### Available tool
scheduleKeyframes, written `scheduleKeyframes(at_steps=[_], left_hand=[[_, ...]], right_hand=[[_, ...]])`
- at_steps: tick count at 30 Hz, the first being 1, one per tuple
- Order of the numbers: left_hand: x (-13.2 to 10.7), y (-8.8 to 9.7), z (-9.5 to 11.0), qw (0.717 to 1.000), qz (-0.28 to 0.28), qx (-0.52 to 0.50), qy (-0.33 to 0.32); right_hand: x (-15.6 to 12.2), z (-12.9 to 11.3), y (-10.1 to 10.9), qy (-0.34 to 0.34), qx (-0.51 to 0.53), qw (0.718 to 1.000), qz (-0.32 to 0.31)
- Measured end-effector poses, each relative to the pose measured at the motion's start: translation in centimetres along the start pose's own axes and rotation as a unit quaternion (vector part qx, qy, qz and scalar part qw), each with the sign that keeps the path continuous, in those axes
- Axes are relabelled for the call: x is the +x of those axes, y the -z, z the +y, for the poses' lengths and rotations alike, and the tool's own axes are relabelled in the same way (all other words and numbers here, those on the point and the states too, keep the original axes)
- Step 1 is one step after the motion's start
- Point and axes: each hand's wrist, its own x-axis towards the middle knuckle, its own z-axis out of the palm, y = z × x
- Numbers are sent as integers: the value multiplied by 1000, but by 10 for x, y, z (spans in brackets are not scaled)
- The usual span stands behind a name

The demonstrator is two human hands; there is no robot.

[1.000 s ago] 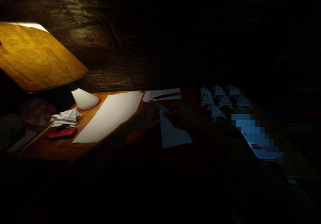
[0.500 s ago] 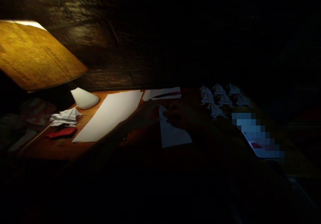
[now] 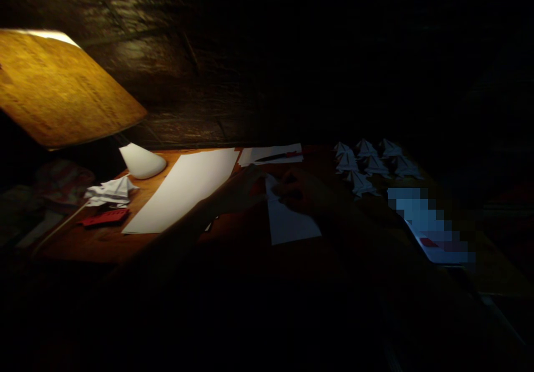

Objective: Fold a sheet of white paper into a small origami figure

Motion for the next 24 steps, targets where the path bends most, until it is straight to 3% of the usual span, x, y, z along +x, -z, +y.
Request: scheduleKeyframes(at_steps=[11, 24], left_hand=[[0, 1, -3, 1000, -4, -8, 0], [1, 6, 1, 999, -34, 18, 12]], right_hand=[[1, -7, 4, -15, -3, 1000, -17], [1, 8, -3, 20, 20, 999, -17]])
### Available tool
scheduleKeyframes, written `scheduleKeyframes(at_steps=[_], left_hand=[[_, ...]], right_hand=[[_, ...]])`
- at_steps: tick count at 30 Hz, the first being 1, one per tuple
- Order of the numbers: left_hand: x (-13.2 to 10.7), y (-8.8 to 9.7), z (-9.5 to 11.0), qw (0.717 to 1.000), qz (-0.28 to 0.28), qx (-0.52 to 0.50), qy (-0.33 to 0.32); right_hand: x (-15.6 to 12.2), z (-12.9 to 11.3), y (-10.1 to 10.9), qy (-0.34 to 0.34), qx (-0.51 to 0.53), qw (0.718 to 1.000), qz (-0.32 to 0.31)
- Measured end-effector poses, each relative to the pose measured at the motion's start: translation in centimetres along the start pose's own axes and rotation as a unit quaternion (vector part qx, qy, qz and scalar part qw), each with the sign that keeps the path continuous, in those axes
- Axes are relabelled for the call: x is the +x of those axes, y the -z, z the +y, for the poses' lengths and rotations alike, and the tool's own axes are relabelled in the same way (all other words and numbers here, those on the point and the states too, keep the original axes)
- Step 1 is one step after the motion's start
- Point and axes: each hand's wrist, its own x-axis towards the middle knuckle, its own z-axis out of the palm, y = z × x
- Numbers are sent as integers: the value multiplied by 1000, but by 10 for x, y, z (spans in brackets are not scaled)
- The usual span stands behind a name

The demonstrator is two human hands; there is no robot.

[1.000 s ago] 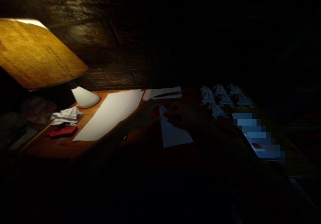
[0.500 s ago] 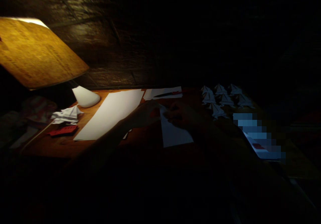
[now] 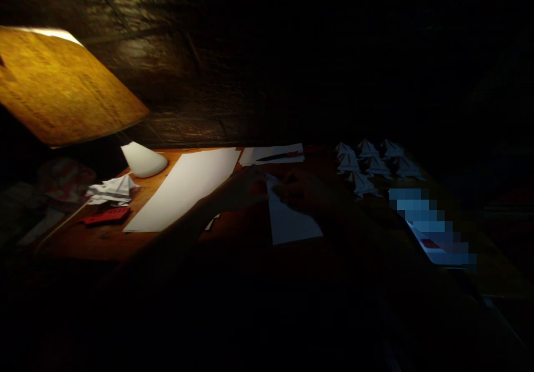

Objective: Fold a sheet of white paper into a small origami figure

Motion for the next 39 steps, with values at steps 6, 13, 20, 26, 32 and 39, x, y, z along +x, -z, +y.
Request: scheduleKeyframes(at_steps=[6, 13, 20, 26, 32, 39], left_hand=[[1, -4, -5, 1000, 10, 7, -5], [1, -1, -6, 1000, 4, 22, -2], [0, 7, -8, 998, -16, 52, -7], [0, 12, -10, 997, -40, 64, -31], [-1, 12, -17, 995, -51, 74, -43], [-1, 18, -9, 992, -55, 110, -30]], right_hand=[[0, -2, 0, -20, 7, 1000, 5], [-1, -2, 0, -35, 11, 999, 5], [1, -4, 2, -33, 5, 999, -14], [1, -7, 3, -49, 5, 999, -8], [2, -6, 4, -30, 4, 1000, -8], [2, -2, 1, -9, 11, 1000, 5]])
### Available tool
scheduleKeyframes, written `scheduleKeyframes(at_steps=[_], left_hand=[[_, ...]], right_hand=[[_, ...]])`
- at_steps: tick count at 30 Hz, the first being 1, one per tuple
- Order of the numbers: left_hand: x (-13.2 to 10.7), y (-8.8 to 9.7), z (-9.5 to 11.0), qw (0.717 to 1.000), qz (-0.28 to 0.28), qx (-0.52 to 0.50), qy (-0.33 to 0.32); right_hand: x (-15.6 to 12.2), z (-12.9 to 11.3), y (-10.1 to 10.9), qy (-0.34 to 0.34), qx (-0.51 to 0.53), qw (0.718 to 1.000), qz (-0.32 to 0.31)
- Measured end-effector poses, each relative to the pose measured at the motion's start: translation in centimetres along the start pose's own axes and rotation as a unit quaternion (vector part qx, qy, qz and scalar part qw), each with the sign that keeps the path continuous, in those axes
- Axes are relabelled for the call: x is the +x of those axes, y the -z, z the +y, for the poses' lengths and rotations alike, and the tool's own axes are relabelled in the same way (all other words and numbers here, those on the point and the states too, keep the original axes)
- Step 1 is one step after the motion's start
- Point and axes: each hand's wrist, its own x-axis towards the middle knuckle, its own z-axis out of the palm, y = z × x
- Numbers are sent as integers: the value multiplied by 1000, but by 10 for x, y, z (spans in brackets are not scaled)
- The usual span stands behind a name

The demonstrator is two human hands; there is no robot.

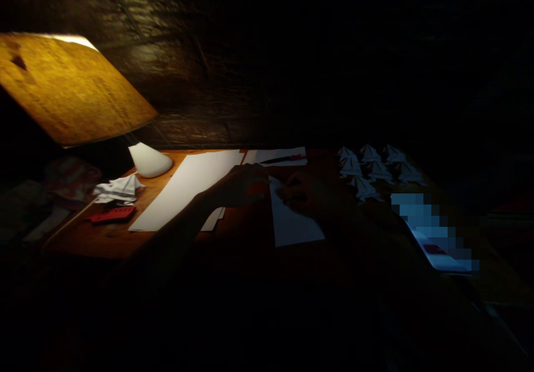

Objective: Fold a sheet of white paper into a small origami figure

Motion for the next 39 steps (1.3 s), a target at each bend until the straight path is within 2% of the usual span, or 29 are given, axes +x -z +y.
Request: scheduleKeyframes(at_steps=[7, 12, 18, 22, 25, 39], left_hand=[[-1, -2, -1, 1000, -3, -29, -10], [0, -6, -4, 999, 14, -38, -11], [5, -10, 10, 999, 37, -35, 2], [7, -14, 23, 998, 54, -7, 30], [7, -16, 30, 997, 58, 2, 44], [5, -17, 28, 997, 62, -11, 36]], right_hand=[[-1, -8, 2, -53, -1, 999, -10], [-1, -6, 2, -34, 17, 999, -11], [-1, -7, 3, -39, 5, 999, -12], [-1, -11, 4, -70, 15, 997, -5], [-1, -10, 3, -53, 11, 999, 0], [-2, -8, 2, -62, 13, 998, 0]])
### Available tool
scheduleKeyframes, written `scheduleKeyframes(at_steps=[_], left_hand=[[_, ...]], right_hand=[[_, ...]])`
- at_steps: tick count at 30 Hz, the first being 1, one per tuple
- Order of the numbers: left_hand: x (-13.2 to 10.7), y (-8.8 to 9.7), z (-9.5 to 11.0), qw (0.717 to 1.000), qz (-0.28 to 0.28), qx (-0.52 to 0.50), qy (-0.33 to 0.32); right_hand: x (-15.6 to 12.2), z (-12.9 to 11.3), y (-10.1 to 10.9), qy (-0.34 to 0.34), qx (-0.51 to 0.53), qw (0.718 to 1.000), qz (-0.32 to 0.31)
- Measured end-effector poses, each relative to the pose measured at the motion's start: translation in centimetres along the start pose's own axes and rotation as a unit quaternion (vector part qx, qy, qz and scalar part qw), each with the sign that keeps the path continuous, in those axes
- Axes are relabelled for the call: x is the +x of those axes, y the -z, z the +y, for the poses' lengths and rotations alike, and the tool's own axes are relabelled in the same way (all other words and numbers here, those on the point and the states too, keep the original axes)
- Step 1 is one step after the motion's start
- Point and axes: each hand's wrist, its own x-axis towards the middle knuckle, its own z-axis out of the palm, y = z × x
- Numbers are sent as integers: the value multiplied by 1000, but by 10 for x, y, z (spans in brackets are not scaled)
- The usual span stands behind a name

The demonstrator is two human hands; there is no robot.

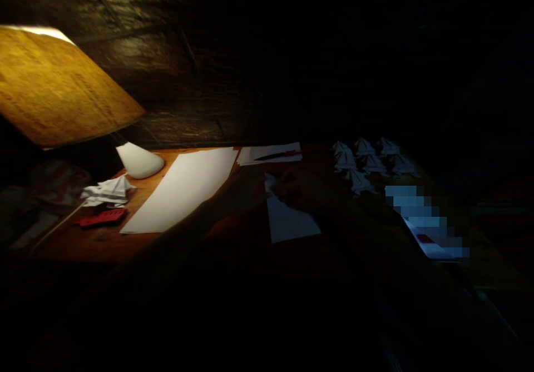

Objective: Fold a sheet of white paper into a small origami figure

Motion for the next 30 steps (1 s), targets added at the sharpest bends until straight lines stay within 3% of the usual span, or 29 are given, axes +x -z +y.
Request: scheduleKeyframes(at_steps=[8, 18, 24, 30], left_hand=[[0, -1, 1, 1000, 5, 1, 0], [-1, 3, 10, 1000, -2, 0, 1], [-2, 1, 24, 998, -25, -60, -7], [-1, -5, 17, 994, -27, -103, -23]], right_hand=[[2, -3, 5, 36, -31, 999, -19], [0, 1, 2, 3, -2, 1000, -9], [1, 3, 3, 30, -19, 999, -5], [2, 11, -1, 44, -16, 999, -9]])
